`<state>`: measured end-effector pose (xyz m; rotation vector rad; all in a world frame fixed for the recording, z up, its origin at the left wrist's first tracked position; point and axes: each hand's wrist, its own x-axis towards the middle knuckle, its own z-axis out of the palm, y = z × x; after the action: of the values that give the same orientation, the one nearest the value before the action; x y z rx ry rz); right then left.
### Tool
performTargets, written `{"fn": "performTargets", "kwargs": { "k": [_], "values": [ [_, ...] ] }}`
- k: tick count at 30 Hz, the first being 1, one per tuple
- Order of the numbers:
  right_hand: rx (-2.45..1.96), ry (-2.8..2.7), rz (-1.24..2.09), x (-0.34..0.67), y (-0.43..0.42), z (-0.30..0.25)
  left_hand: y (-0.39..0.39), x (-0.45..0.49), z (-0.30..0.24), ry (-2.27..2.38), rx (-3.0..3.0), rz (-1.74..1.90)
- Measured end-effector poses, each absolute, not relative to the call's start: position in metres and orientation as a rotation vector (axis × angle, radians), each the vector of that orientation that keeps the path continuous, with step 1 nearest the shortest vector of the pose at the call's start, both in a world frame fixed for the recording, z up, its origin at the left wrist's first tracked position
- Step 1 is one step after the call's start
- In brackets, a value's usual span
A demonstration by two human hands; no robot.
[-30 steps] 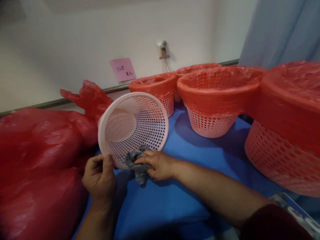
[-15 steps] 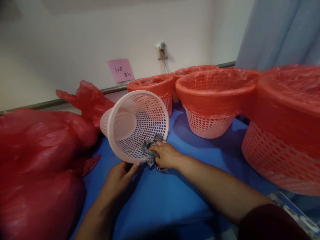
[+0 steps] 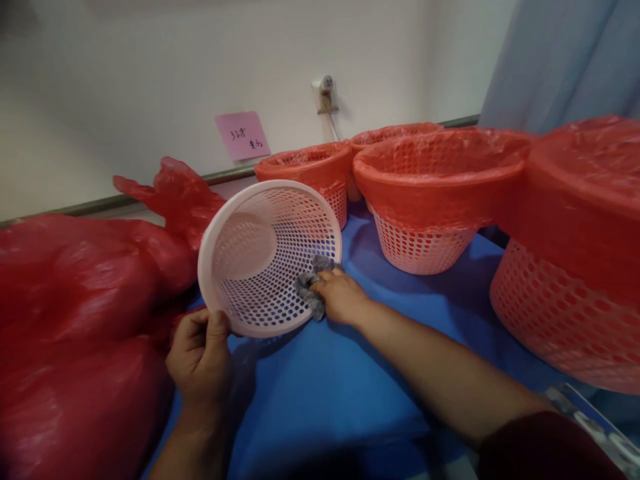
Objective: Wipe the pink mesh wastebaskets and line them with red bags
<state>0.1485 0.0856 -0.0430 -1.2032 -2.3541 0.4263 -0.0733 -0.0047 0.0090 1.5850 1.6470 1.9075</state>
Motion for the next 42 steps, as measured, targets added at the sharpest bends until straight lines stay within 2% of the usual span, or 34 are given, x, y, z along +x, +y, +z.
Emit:
{"fn": "performTargets", "kwargs": {
  "k": [3,5,13,18,25,29,32,38,42],
  "values": [
    [-1.472,-2.189,0.211,0.162,0.1,-0.036,-0.007,-0.07,0.01,1.624,1.59,1.967],
    [-1.5,-2.152,0.162,0.165,0.102,-0.034,-0.007,-0.069,0.011,1.614,1.579,1.958],
    [-1.003,-2.453,0.411,0.145,0.081,-0.05,-0.003,-0.07,0.005,1.594,1.533,2.004],
    [-1.208,-2.185,0.308,0.161,0.109,-0.045,-0.004,-0.07,0.004,1.495,1.641,2.07],
    [-1.185,-1.755,0.191,0.169,0.157,0.019,-0.005,-0.075,0.008,1.427,1.779,1.935],
    [-0.919,-1.46,0.434,0.138,0.156,0.063,-0.005,-0.077,0.007,1.427,1.783,1.911],
    [-0.71,-1.464,0.54,0.105,0.122,0.075,-0.004,-0.078,0.005,1.427,1.75,1.92],
    [-0.534,-1.85,0.544,0.086,0.033,0.024,0.0,-0.081,0.001,1.433,1.67,1.984],
    [-0.586,-2.322,0.358,0.114,0.025,-0.024,0.001,-0.08,0.0,1.484,1.621,1.978]
  ]
}}
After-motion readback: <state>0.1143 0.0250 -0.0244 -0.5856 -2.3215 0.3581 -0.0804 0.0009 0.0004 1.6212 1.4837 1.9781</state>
